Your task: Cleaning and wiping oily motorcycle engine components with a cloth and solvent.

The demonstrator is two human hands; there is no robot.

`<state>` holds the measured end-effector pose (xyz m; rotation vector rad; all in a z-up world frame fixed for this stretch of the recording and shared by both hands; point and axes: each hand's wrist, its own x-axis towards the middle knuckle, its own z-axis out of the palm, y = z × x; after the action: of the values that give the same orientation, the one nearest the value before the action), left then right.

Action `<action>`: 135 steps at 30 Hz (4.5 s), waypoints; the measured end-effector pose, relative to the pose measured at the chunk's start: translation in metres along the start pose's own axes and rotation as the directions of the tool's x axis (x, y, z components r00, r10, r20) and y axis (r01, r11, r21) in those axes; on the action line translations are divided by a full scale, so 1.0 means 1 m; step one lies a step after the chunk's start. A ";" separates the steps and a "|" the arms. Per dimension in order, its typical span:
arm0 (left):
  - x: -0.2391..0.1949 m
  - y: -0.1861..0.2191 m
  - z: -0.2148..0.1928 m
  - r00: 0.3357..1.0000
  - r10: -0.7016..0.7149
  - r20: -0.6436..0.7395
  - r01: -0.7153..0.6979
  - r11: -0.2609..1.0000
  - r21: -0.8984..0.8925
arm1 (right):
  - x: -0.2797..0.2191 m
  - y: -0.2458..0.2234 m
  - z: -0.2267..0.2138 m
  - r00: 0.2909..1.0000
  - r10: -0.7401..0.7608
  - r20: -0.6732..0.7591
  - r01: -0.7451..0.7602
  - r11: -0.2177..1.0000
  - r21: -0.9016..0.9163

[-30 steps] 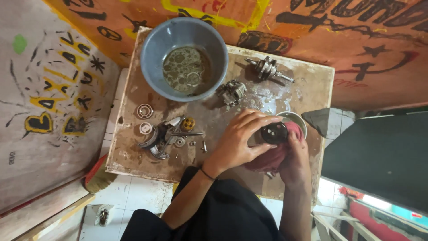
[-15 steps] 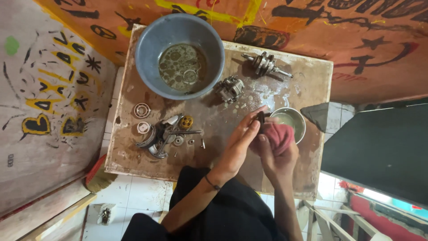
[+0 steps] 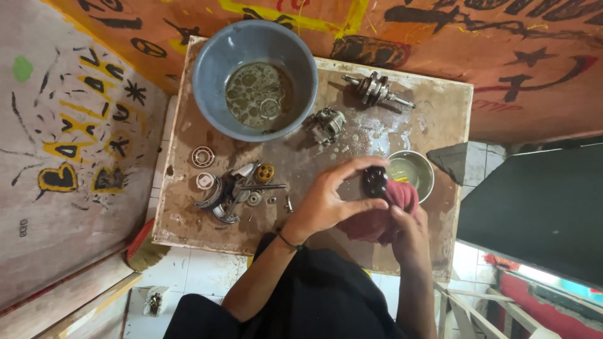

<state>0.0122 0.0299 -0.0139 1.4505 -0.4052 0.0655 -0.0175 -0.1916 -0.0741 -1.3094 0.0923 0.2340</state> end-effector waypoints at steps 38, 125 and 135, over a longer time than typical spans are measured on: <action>-0.006 -0.017 0.004 0.979 -0.135 0.150 0.197 0.792 -0.578 | -0.016 -0.035 0.029 0.998 -0.021 -0.067 -0.003 0.939 -0.344; -0.007 -0.070 0.029 0.906 -0.189 -0.379 0.035 0.926 -0.376 | 0.021 0.008 0.045 0.965 -0.241 0.099 0.219 0.540 -0.813; -0.012 -0.058 0.022 0.904 -0.266 -0.335 0.103 0.895 -0.433 | 0.030 0.031 0.016 0.958 -0.257 0.129 0.242 0.481 -0.843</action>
<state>0.0129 0.0029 -0.0712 1.0220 0.0538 0.1028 0.0035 -0.1653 -0.1054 -2.3160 -0.2497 -0.0109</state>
